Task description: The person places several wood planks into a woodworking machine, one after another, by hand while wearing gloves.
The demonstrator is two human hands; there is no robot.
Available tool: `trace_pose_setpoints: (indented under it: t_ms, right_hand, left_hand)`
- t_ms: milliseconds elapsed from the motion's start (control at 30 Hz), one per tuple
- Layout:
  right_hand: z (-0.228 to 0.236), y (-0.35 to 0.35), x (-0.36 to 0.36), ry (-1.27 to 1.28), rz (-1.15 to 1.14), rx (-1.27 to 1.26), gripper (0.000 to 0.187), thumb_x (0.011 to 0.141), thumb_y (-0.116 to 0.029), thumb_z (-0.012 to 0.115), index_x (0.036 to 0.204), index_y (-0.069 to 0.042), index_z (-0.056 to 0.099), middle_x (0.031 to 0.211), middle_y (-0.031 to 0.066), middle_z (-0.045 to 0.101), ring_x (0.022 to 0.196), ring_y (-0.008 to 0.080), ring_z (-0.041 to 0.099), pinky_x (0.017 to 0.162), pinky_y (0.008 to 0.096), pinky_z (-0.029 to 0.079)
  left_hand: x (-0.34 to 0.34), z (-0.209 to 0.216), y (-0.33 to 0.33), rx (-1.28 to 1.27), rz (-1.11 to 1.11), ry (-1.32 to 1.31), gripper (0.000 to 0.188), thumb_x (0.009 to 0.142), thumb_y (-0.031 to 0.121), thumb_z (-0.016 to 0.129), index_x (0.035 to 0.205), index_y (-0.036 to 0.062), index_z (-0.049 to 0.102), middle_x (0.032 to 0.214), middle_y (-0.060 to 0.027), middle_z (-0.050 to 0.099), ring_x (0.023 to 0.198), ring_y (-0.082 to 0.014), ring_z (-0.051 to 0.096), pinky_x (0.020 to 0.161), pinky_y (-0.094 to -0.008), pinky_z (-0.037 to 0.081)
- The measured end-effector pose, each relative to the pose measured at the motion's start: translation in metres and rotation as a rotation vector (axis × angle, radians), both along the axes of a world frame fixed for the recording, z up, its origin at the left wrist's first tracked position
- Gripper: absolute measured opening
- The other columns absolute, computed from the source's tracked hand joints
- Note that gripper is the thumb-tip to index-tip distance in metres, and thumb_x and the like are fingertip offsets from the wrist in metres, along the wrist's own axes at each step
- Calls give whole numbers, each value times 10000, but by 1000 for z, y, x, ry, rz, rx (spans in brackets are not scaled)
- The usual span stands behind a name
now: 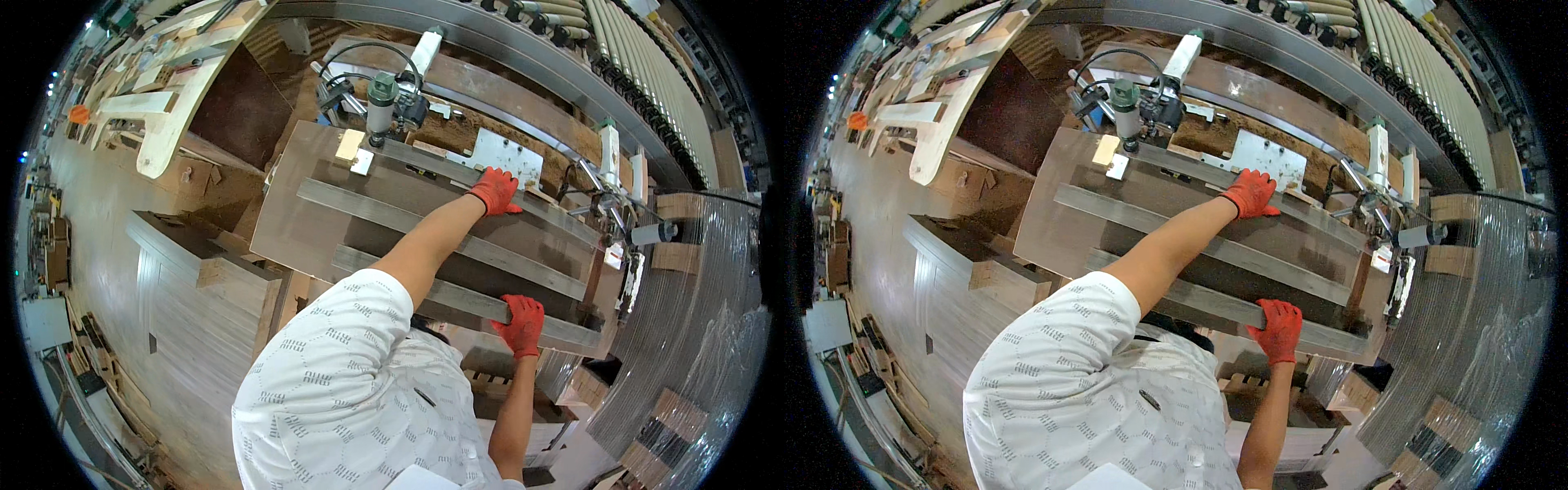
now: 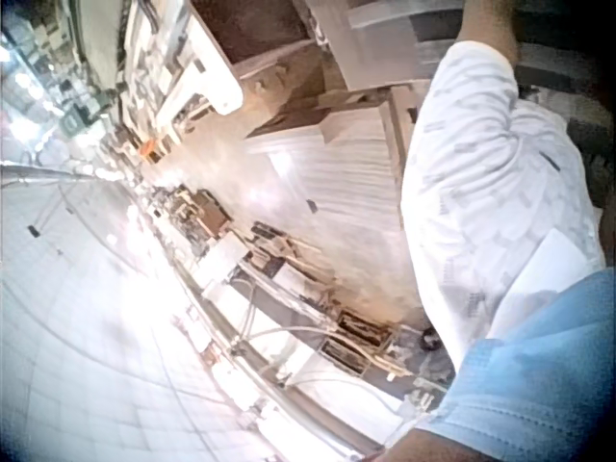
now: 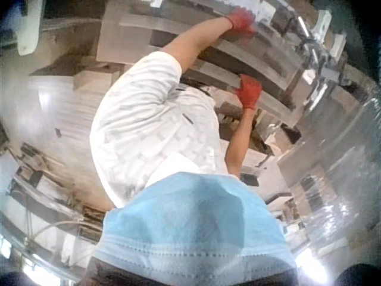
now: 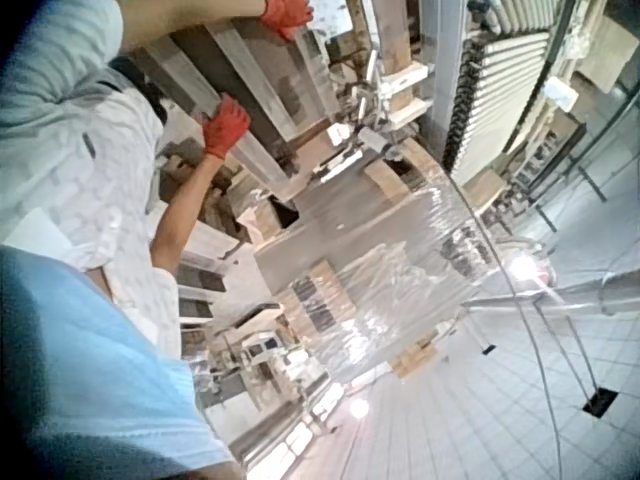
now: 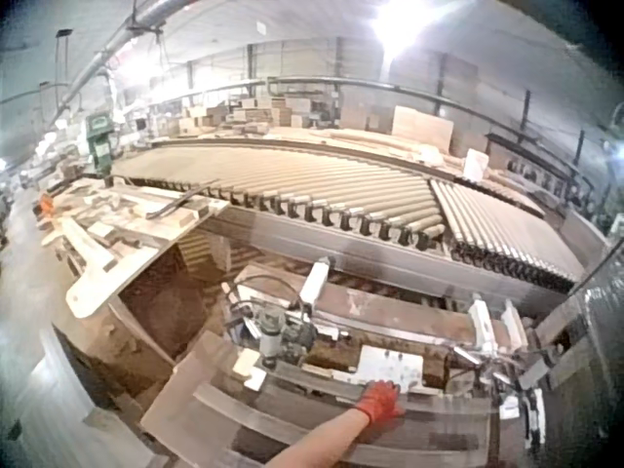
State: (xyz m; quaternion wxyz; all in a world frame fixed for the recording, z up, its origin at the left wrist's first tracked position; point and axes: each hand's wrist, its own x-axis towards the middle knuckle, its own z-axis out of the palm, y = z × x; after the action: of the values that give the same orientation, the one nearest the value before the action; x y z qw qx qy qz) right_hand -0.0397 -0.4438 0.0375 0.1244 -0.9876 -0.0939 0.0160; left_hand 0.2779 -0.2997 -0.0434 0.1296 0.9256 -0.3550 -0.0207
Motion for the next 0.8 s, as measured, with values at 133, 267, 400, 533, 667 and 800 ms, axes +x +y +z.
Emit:
trace_pose_setpoints:
  t_ms: [133, 267, 400, 533, 667, 800]
  right_hand:
    - [3, 4, 4, -26, -21, -11, 627, 618, -361, 932, 1172, -190, 695, 1119, 31, 715, 1125, 278, 648, 1018, 466, 450]
    - [0, -9, 12, -36, -3, 3, 664, 625, -390, 929, 1210, -197, 682, 1158, 30, 706, 1152, 276, 638, 1024, 476, 446]
    - [-4, -18, 9, -14, 33, -18, 686, 652, -411, 916, 1257, -209, 663, 1188, 37, 696, 1176, 278, 628, 1030, 480, 440]
    - [-9, -27, -1, 29, 68, -19, 675, 673, -407, 909, 1269, -220, 654, 1169, 46, 690, 1154, 273, 627, 1011, 465, 447]
    - [2, -19, -11, 72, 98, -1, 648, 669, -356, 919, 1242, -212, 653, 1139, 43, 685, 1108, 271, 654, 953, 446, 470]
    - [-1, -24, -27, 91, 54, -58, 657, 669, -327, 921, 1253, -212, 646, 1141, 38, 684, 1087, 274, 670, 921, 449, 479]
  left_hand:
    - [-1, 4, -3, -39, -42, 14, 743, 878, 749, 664, 1197, 78, 678, 1160, -152, 689, 1100, -343, 655, 899, -497, 480]
    - [6, 12, -1, -40, -31, 12, 744, 876, 733, 677, 1173, 51, 687, 1174, -174, 709, 1069, -358, 700, 899, -496, 533]
    - [5, 10, -9, 40, -18, 16, 785, 896, 748, 644, 1249, 48, 663, 1232, -165, 698, 1140, -347, 678, 934, -487, 526]
    - [-7, 26, -14, 140, 8, -5, 775, 921, 744, 619, 1247, 43, 660, 1258, -175, 690, 1128, -355, 685, 932, -502, 529]
    - [-4, 16, -5, 64, -11, -35, 724, 917, 725, 641, 1176, 49, 665, 1174, -178, 708, 1077, -380, 697, 867, -523, 546]
    - [-14, 17, -22, 21, -66, -44, 651, 927, 682, 660, 1118, 60, 647, 1133, -188, 704, 1052, -394, 696, 853, -540, 539]
